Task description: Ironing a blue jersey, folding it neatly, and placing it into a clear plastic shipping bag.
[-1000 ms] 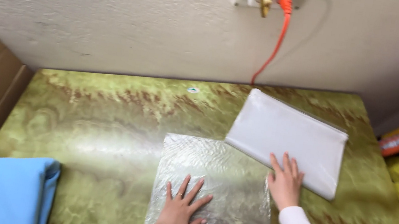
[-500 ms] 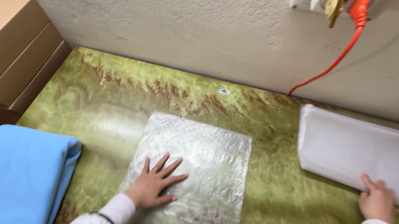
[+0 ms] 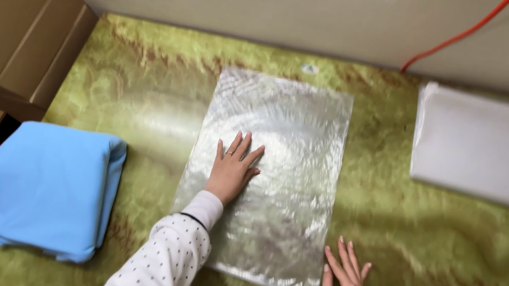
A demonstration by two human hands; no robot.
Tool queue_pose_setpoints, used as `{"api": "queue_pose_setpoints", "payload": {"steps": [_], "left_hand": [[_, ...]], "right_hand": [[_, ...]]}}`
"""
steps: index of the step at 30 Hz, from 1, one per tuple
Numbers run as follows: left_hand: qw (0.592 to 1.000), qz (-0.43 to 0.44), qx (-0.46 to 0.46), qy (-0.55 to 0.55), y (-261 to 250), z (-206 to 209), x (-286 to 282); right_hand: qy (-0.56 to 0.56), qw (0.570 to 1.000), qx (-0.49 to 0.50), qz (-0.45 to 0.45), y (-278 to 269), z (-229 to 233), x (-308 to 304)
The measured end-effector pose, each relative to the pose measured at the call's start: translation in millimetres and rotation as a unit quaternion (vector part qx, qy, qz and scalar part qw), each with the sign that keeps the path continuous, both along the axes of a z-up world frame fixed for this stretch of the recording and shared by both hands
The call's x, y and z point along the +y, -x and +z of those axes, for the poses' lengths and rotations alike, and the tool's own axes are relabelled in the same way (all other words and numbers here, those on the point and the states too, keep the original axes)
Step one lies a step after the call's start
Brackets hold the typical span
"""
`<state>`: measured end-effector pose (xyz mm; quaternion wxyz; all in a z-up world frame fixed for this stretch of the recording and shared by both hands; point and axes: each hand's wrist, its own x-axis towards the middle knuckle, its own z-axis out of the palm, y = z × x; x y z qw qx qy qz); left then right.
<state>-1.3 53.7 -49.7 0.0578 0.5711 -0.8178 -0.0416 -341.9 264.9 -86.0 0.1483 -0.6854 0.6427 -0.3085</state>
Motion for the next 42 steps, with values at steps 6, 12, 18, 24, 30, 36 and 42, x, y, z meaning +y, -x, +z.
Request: {"api": "queue_pose_setpoints", "payload": {"steps": [6,12,18,24,30,36,42], "left_hand": [[0.976,-0.037,0.174,-0.124,-12.5,48.4,148.2],[0.972,-0.081,0.199,-0.094,-108.3,21.8,236.1],[0.975,0.006,0.215,-0.047,-185.5,-0.1,237.0],[0.959,-0.065,0.276,0.003,-204.5,-25.3,221.4],[0.955,-0.074,0.287,-0.010,-208.0,-24.7,218.6],[0.970,-0.055,0.236,0.012,-203.8,-33.1,215.8],[0.975,-0.055,0.214,0.007,-202.0,-39.9,220.3]], "right_hand": [[-0.072,0.992,-0.103,-0.027,4.9,37.7,31.0],[-0.136,0.986,-0.094,-0.011,-24.9,43.9,61.6],[0.056,0.998,-0.009,-0.017,-147.1,64.1,73.1],[-0.144,0.978,-0.048,0.145,-277.1,65.1,50.1],[-0.099,0.979,0.017,0.178,-342.2,46.3,13.3],[-0.087,0.983,0.095,0.129,-338.3,36.2,1.9],[-0.058,0.990,0.128,0.019,-223.9,33.7,31.8]]}}
